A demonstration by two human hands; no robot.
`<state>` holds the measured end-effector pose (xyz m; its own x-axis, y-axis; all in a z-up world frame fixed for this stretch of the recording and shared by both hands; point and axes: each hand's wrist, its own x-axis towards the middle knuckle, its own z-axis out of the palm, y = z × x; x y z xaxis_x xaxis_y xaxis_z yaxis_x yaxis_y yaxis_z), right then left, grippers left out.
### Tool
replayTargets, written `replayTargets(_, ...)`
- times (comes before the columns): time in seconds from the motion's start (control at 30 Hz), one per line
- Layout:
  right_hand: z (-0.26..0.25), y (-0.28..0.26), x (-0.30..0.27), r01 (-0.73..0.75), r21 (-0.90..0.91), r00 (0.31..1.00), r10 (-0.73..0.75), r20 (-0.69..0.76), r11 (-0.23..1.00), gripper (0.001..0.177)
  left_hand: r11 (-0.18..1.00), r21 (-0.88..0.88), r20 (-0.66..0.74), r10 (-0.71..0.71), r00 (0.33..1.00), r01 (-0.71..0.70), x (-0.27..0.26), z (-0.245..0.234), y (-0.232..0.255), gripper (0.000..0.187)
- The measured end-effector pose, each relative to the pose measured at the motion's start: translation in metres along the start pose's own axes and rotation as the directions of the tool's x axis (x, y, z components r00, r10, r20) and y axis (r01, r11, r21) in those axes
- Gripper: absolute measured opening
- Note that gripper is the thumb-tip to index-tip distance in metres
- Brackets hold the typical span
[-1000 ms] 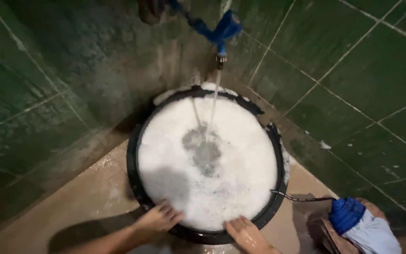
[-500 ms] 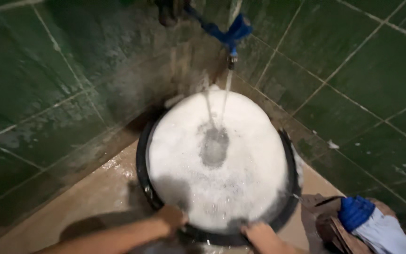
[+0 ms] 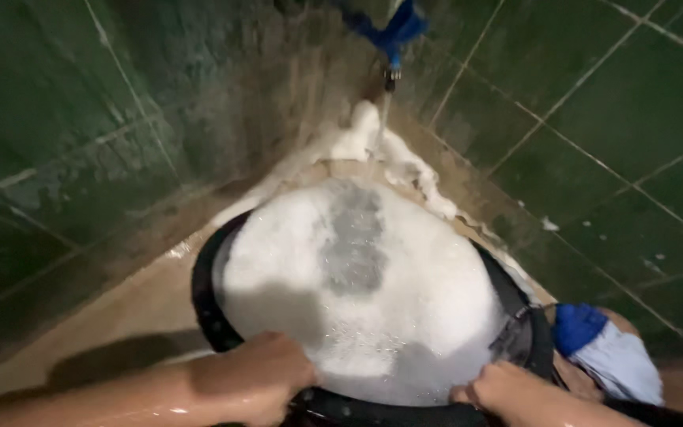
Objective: The person washes several pieces of clothing by hand in a black basin filled with soapy water. They scrub and rinse each item individually under running tap water, then place them aside. The person also rinses the basin itself before refilling it with clean water.
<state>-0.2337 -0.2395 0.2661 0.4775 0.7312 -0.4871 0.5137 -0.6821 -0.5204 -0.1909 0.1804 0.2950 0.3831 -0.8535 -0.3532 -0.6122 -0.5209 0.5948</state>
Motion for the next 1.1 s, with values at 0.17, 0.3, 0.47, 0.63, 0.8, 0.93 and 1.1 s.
replayTargets(0.17, -0.035, -0.06, 0.0, -0.123, 0.055, 0.986, 0.115, 0.124, 0.991, 0.022, 0.997, 0.041, -0.012, 0.063, 0.998, -0.063, -0.004, -0.001, 0.011, 0.028)
replayTargets(0.3, -0.06, -0.081, 0.0, 0.025, 0.225, 0.999, -0.015, -0.045, 0.974, 0.011, 0.982, 0.128, -0.004, 0.138, 0.99, -0.137, 0.002, -0.014, -0.001, 0.031)
replayTargets(0.47, -0.087, -0.093, 0.001, -0.072, 0.227, 0.997, 0.072, 0.006, 0.971, 0.019, 0.977, 0.189, 0.081, 0.083, 0.993, -0.097, 0.012, -0.022, -0.013, 0.042)
replayTargets(0.63, -0.117, -0.09, 0.005, -0.134, 0.156, 0.99, 0.125, 0.063, 0.979, 0.021, 0.993, 0.097, 0.141, 0.058, 0.988, -0.072, 0.018, -0.065, -0.02, 0.033)
replayTargets(0.8, -0.135, -0.096, 0.006, -0.209, 0.213, 0.977, 0.193, 0.093, 0.954, 0.023, 0.987, 0.055, 0.194, 0.14, 0.971, -0.153, 0.019, -0.094, -0.014, 0.035)
replayTargets(0.93, -0.148, -0.093, 0.007, -0.363, 0.22, 0.927, 0.327, 0.182, 0.906, 0.025, 0.992, 0.064, 0.207, 0.096, 0.974, -0.111, 0.021, -0.108, -0.022, 0.037)
replayTargets(1.1, -0.161, -0.079, 0.006, -0.272, 0.244, 0.962, 0.258, 0.086, 0.931, 0.025, 0.968, -0.004, 0.151, 0.249, 0.957, -0.251, 0.026, -0.128, -0.034, 0.045)
